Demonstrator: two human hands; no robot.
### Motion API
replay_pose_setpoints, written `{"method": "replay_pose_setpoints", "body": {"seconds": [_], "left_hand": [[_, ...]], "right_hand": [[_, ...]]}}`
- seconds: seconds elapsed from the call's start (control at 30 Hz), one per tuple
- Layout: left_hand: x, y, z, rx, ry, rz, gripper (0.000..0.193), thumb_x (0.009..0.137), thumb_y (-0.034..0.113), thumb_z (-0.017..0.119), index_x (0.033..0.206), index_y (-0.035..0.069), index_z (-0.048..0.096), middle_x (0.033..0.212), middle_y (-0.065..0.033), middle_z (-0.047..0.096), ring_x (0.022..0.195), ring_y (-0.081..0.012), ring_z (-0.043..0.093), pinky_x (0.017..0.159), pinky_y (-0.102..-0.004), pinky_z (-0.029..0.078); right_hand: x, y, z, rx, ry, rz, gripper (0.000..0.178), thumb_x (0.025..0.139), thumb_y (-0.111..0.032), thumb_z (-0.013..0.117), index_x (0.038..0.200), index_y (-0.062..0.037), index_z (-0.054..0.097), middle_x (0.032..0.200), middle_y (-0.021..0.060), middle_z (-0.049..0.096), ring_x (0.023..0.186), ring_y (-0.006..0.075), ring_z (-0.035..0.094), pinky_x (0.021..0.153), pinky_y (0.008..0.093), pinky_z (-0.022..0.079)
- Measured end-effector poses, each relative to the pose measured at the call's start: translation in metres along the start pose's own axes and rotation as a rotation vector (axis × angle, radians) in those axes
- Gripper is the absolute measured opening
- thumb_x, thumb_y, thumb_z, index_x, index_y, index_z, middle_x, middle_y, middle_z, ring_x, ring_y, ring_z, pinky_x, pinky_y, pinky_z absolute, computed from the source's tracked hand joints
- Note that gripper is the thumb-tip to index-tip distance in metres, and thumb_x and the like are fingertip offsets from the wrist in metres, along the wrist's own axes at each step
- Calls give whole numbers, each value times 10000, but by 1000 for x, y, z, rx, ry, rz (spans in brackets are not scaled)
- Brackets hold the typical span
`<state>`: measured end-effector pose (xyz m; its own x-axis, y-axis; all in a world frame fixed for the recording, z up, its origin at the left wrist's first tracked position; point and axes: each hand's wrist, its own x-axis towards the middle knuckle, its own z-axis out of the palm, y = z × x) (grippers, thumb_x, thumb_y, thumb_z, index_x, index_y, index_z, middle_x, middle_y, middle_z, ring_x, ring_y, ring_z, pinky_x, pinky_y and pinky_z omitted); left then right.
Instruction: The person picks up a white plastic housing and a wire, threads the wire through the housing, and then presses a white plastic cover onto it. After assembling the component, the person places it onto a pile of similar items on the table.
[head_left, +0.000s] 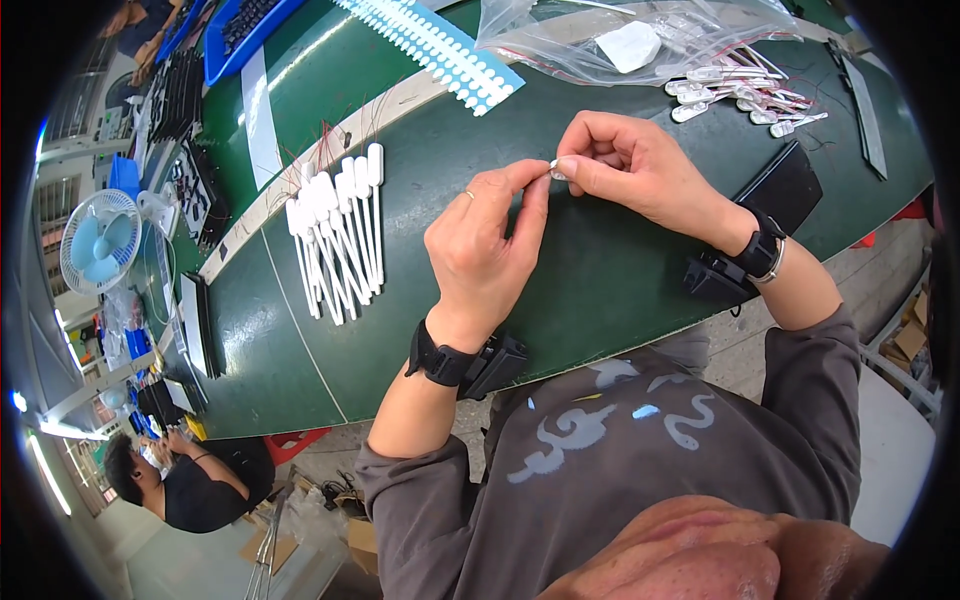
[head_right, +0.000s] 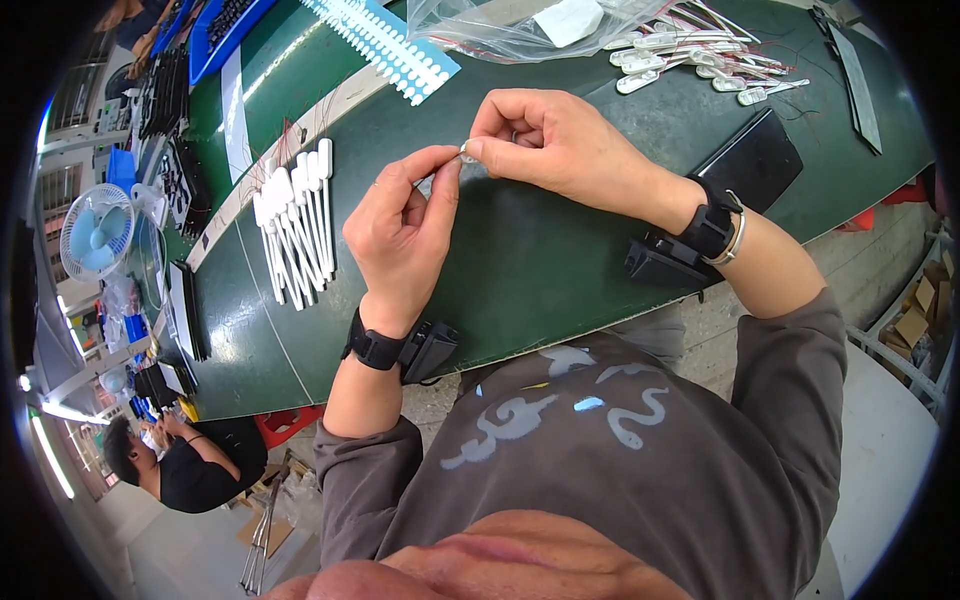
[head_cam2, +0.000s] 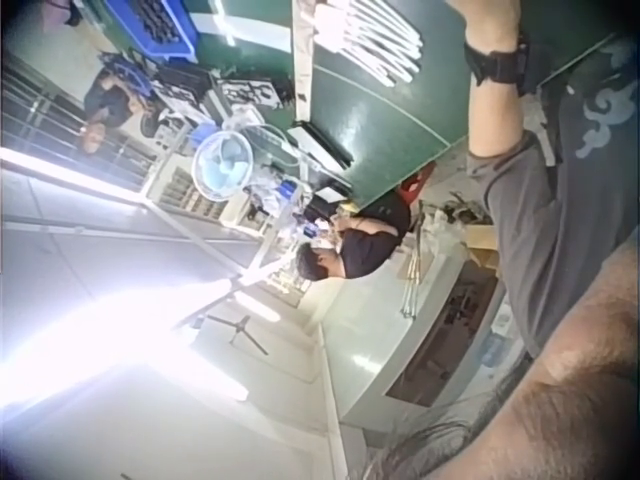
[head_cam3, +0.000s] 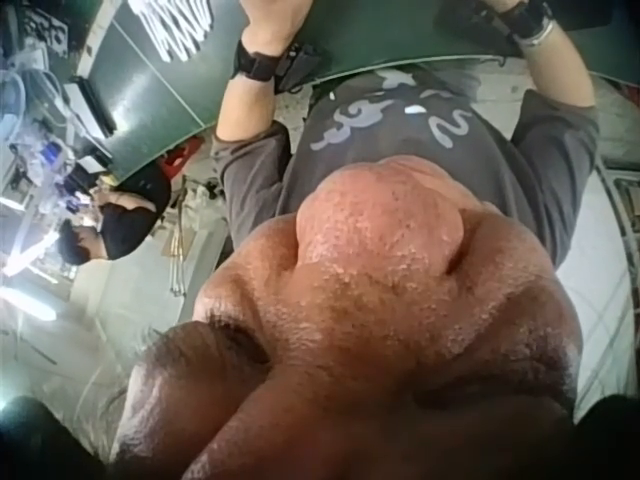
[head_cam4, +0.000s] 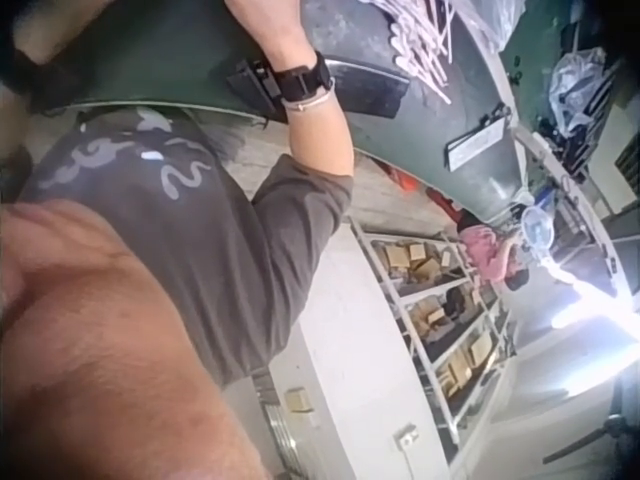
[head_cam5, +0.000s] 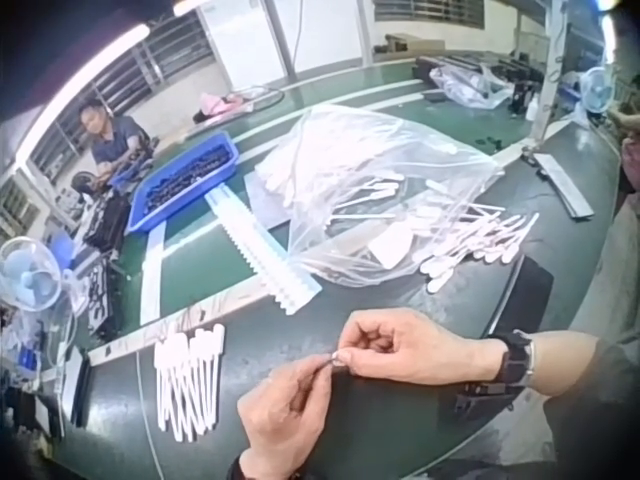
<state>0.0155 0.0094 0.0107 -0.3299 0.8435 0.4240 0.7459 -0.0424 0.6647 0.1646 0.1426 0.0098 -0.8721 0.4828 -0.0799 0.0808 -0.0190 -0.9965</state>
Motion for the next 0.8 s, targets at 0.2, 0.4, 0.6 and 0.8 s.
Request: {"method": "replay_pose_setpoints", "body": {"seconds": [0.2, 0.4, 0.6, 0.8], "left_hand": [[3, -8, 4, 0, 93, 178, 210, 754, -26, 755, 924, 79, 691, 836, -41, 691, 660, -192, 652, 549, -291, 508], [3, -15, 4, 39, 96, 246, 236, 732, -17, 765, 925, 106, 707, 890, -29, 687, 672, -186, 653, 541, -292, 509], [5, -20, -3, 207, 93, 428, 244, 726, 20, 774, 930, 142, 719, 933, -1, 674, 674, -165, 647, 525, -275, 500], [5, -19, -5, 262, 51, 455, 223, 737, 29, 773, 922, 141, 718, 934, 5, 674, 680, -162, 649, 522, -275, 498]], "right_hand": [[0, -1, 0, 45, -8, 14, 155, 971, -180, 613, 943, -31, 577, 812, -42, 574, 737, 4, 518, 654, 169, 422], [0, -3, 1, 20, -2, 22, 154, 966, -179, 617, 932, -34, 580, 795, -53, 563, 724, 1, 498, 640, 168, 408], [0, -2, 0, 4, -39, 54, 146, 955, -170, 615, 904, -44, 564, 777, -66, 528, 698, -3, 452, 613, 171, 376], [-2, -6, 0, -84, -36, 28, 140, 936, -159, 615, 880, -47, 552, 765, -78, 494, 672, -2, 406, 593, 179, 350]]}}
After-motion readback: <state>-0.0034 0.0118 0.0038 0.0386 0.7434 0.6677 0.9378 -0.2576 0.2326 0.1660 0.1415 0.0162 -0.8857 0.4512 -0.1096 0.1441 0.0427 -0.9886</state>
